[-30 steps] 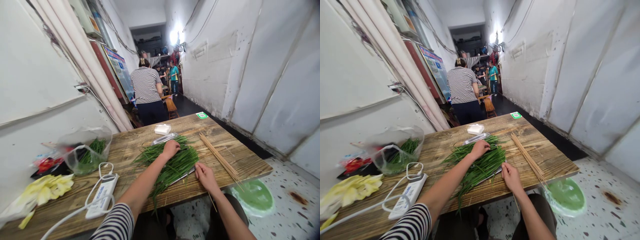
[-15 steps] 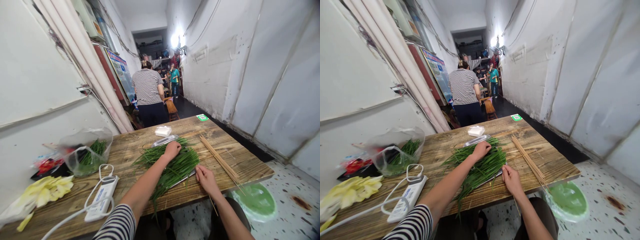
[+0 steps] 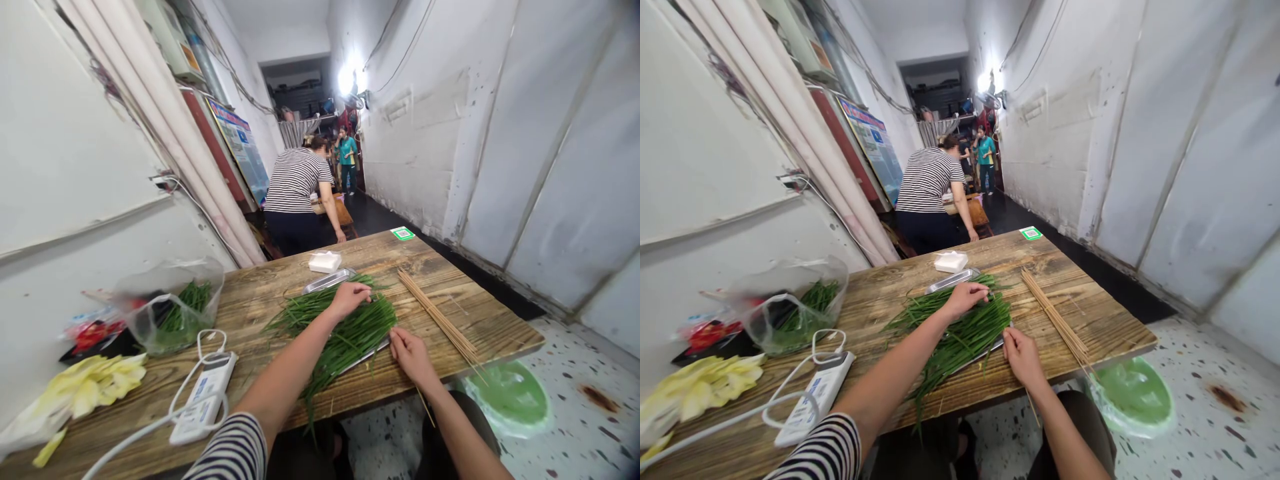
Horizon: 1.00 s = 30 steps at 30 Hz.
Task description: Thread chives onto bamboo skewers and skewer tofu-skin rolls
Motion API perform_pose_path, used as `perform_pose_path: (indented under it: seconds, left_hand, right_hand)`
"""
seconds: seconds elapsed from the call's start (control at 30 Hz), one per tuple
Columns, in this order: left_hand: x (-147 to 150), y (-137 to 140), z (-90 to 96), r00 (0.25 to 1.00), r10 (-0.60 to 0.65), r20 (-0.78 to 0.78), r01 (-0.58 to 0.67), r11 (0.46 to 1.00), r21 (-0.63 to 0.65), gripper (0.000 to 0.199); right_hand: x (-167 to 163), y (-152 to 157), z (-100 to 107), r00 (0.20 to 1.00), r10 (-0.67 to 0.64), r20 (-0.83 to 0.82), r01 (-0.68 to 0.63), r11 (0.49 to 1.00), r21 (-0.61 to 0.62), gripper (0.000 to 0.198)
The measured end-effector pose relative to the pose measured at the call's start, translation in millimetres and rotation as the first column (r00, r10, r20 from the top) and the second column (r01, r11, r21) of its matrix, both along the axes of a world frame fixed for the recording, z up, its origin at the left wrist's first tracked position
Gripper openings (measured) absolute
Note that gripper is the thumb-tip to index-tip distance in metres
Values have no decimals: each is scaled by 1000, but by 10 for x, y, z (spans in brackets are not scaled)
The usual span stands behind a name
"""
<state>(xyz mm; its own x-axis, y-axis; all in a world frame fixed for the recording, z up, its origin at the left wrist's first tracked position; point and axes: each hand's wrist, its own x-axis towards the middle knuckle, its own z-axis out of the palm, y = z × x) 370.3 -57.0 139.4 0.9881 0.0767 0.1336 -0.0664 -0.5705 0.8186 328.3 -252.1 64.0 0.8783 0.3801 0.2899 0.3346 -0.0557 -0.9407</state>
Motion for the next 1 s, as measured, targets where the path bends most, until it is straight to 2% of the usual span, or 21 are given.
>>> perform_pose_path:
  seconds: [0.13,0.23,0.57,0.77,1.0]
  left_hand:
    - [-10,-6,18,998,-28,52,22,993,115,25]
    - [-21,-20,30,997,-34,68,24,990,140,25]
    - [-38,-52,34,998,14,68,-23,991,133,21]
    - [-63,-43,24,996,-43,72,32,989,146,21]
    - [-62,-36,-2,997,-33,71,24,993,117,22]
  right_hand:
    - [-5,-3,28,1000,1,2,-1,1000,2,48]
    - [-6,-2,29,1000,-7,-3,7,1000,-1,48]
    - [-4,-5,37,1000,-6,5,6,1000,-22,48]
    - [2,-6,18,999,-19,29,20,999,-25,48]
    - [0,-5,20,1000,-8,17,8,1000,-25,49]
